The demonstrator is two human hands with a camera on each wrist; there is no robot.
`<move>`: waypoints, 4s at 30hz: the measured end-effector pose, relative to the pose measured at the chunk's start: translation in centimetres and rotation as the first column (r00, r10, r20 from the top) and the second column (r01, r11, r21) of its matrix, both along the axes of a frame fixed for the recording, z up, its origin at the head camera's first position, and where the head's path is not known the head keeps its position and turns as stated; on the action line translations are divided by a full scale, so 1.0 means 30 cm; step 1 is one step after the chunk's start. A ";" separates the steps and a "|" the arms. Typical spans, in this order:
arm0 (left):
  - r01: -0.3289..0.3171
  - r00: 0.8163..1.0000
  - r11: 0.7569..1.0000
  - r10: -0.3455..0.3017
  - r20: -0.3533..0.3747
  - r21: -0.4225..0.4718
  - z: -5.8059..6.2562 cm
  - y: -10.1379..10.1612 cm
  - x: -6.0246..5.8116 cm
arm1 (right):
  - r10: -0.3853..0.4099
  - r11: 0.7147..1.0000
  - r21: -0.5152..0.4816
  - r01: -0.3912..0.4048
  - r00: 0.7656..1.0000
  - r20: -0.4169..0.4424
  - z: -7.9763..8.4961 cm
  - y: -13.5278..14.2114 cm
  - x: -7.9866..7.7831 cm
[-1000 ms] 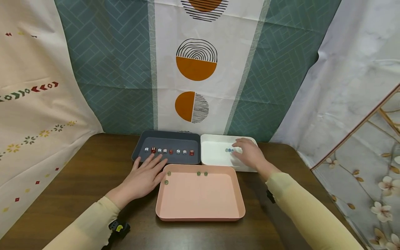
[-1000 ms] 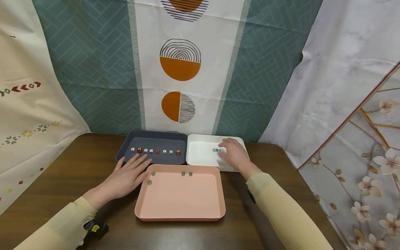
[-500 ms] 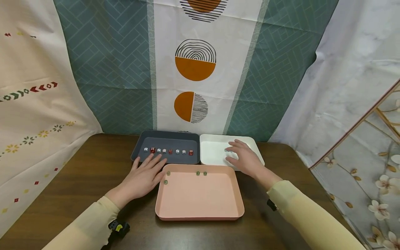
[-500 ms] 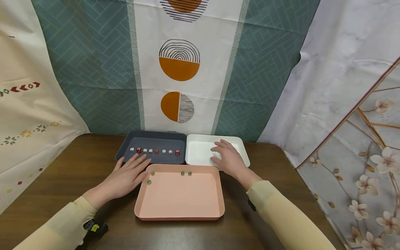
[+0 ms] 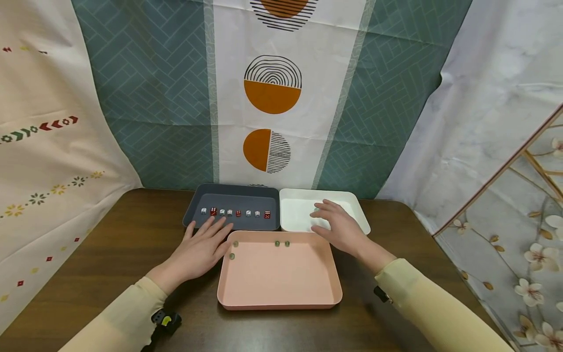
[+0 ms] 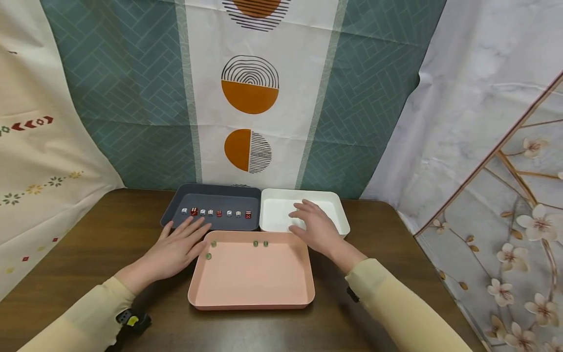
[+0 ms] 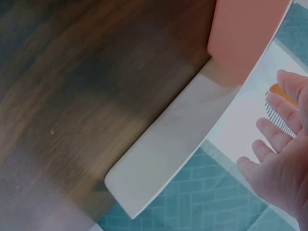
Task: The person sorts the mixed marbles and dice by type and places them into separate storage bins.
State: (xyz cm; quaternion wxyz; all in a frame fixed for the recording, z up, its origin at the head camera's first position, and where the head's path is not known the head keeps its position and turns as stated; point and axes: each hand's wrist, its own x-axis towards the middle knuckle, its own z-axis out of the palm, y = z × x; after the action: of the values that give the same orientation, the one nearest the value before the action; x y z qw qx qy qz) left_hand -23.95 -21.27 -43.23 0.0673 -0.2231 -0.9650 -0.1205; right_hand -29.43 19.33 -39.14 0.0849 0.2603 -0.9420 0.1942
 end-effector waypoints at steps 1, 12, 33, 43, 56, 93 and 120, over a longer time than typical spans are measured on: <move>0.000 1.000 1.000 0.000 0.000 0.001 0.000 0.000 0.000 | 0.002 1.000 0.000 -0.002 1.000 0.003 0.001 -0.005 0.002; 0.002 1.000 1.000 -0.002 0.001 -0.002 0.001 -0.002 -0.003 | 0.044 0.999 -0.020 -0.044 0.999 0.028 -0.005 -0.048 0.041; -0.001 1.000 1.000 0.001 0.011 0.003 -0.001 0.000 0.000 | 0.136 0.990 -0.022 -0.136 0.991 -0.001 -0.020 -0.113 0.076; 0.003 1.000 1.000 -0.003 0.005 0.007 -0.008 -0.001 -0.006 | 0.119 0.992 0.033 -0.121 0.991 0.054 -0.030 -0.147 0.071; -0.001 1.000 1.000 0.001 0.012 0.014 -0.008 0.001 -0.004 | 0.137 0.982 0.118 -0.145 0.988 0.070 -0.059 -0.155 0.058; -0.001 1.000 1.000 0.001 -0.012 0.003 -0.004 0.001 0.000 | 0.153 0.978 0.126 -0.165 0.984 0.095 -0.080 -0.169 0.028; -0.002 1.000 1.000 0.002 -0.002 0.006 -0.005 0.001 -0.005 | 0.153 0.981 0.110 -0.161 0.985 0.078 -0.098 -0.192 0.010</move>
State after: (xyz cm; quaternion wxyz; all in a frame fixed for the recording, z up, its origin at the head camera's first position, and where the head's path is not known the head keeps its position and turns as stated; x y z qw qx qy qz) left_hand -24.11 -21.23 -43.40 0.0689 -0.2220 -0.9648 -0.1230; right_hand -29.12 13.58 -42.09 0.0214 0.3313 -0.9306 0.1540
